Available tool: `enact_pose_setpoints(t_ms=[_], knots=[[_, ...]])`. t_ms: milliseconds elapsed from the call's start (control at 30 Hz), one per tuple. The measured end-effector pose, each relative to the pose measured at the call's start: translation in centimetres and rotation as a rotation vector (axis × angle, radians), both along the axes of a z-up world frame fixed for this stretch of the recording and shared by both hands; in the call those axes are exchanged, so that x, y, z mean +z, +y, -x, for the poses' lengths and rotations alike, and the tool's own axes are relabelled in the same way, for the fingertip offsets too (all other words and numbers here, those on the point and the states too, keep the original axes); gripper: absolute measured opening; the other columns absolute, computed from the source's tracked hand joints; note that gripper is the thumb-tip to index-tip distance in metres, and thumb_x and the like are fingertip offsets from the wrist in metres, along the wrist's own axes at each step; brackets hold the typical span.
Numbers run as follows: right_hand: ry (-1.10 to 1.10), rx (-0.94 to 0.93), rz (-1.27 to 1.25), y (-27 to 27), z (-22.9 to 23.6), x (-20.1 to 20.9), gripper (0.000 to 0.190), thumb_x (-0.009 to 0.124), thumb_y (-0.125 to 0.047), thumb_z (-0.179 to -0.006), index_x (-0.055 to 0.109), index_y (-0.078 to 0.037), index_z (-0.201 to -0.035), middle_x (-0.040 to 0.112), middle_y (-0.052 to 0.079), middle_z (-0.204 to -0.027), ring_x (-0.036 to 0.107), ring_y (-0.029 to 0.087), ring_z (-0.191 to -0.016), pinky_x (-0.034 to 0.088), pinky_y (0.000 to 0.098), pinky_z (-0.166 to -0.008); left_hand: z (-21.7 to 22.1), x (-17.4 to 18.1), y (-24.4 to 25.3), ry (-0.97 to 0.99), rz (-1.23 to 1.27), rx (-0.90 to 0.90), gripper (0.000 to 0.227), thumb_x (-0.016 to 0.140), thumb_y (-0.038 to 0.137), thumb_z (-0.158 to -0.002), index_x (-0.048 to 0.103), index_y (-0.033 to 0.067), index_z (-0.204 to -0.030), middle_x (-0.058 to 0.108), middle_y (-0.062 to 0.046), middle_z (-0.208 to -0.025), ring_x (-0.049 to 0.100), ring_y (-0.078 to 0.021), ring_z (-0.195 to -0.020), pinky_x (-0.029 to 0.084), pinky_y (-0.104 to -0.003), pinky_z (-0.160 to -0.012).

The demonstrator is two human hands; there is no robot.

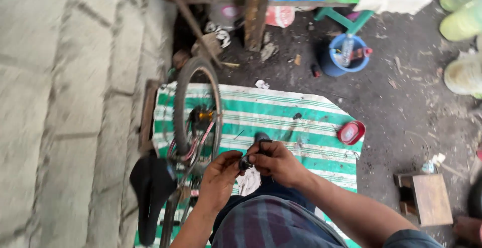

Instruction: Adjusting and tightening the handlebars and stem of a bicycle in a workshop environment.

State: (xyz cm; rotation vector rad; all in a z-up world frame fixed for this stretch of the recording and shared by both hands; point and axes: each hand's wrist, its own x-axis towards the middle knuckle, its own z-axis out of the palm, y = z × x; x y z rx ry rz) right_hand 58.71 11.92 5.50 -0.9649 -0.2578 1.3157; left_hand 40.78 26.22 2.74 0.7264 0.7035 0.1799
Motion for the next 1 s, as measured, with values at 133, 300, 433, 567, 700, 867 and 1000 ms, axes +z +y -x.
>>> enact_pose_setpoints(t_ms=[133, 300, 433, 567, 700, 867, 1000], knots=[[-0.175, -0.047, 0.035, -1.6, -8.2, 2.4, 0.018, 0.076, -0.019, -0.106, 0.078, -0.001, -0.106, 0.061, 0.002, -0.075, 0.045, 0.010, -0.057, 0.034, 0.0266, -0.052, -9.4, -0.5, 2.0, -0.148, 0.030, -0.238, 0.028, 0.078, 0.009, -0.103, 0.079, -0.0031, -0.128, 0.080, -0.018, -0.115, 0.071, -0.0312, -0.097, 0.061, -0.043, -0.087], [-0.192, -0.249, 0.148, -5.1, -14.6, 3.5, 0.015, 0.074, -0.014, -0.106, 0.076, 0.001, -0.104, 0.048, 0.000, -0.063, 0.035, 0.009, -0.053, 0.027, 0.0280, -0.049, -20.2, -0.3, 0.9, -0.139, 0.081, -0.412, 0.026, 0.079, 0.006, -0.100, 0.081, 0.0004, -0.125, 0.079, -0.020, -0.127, 0.072, -0.0415, -0.123, 0.063, -0.054, -0.110], [-0.293, -0.485, 0.128, -7.7, -17.7, 2.2, 0.007, 0.074, 0.006, -0.101, 0.077, 0.011, -0.101, 0.052, 0.007, -0.055, 0.044, 0.011, -0.049, 0.037, 0.0249, -0.048, -26.2, -0.6, -1.5, -0.143, 0.089, -0.432, 0.019, 0.083, 0.000, -0.098, 0.079, -0.0062, -0.115, 0.079, -0.018, -0.095, 0.074, -0.0222, -0.087, 0.065, -0.039, -0.086], [-0.310, -0.564, 0.132, -9.8, -20.5, 0.8, 0.009, 0.071, 0.005, -0.104, 0.077, 0.012, -0.105, 0.051, 0.007, -0.054, 0.043, 0.012, -0.049, 0.038, 0.0261, -0.048, -31.3, -1.2, -3.0, -0.174, 0.118, -0.549, 0.015, 0.077, 0.005, -0.105, 0.081, -0.0016, -0.118, 0.081, -0.017, -0.098, 0.074, -0.0230, -0.088, 0.063, -0.039, -0.087], [-0.427, -0.699, 0.106, -10.3, -24.6, 1.8, 0.010, 0.071, 0.003, -0.104, 0.076, 0.011, -0.106, 0.055, 0.009, -0.054, 0.048, 0.014, -0.049, 0.043, 0.0270, -0.049, -37.2, -0.4, -3.9, -0.161, 0.083, -0.664, 0.032, 0.070, 0.018, -0.105, 0.082, -0.0041, -0.124, 0.081, -0.019, -0.107, 0.071, -0.0244, -0.097, 0.059, -0.039, -0.087], [-0.575, -0.818, 0.177, -11.2, -32.1, 1.8, 0.010, 0.075, -0.001, -0.102, 0.078, 0.009, -0.103, 0.061, 0.011, -0.051, 0.054, 0.014, -0.046, 0.048, 0.0254, -0.048, -47.1, 0.8, -4.8, -0.128, 0.052, -0.707, 0.044, 0.067, 0.034, -0.104, 0.087, -0.0027, -0.118, 0.078, -0.014, -0.109, 0.064, -0.0243, -0.102, 0.052, -0.042, -0.088], [-0.509, -0.919, 0.241, -13.2, -39.4, -1.8, 0.010, 0.078, -0.001, -0.100, 0.078, 0.009, -0.099, 0.062, 0.011, -0.052, 0.059, 0.016, -0.047, 0.050, 0.0274, -0.049, -55.8, -1.1, -5.9, -0.115, 0.007, -0.768, 0.061, 0.061, 0.051, -0.109, 0.086, -0.0026, -0.125, 0.074, -0.017, -0.118, 0.065, -0.0258, -0.108, 0.054, -0.043, -0.091]])
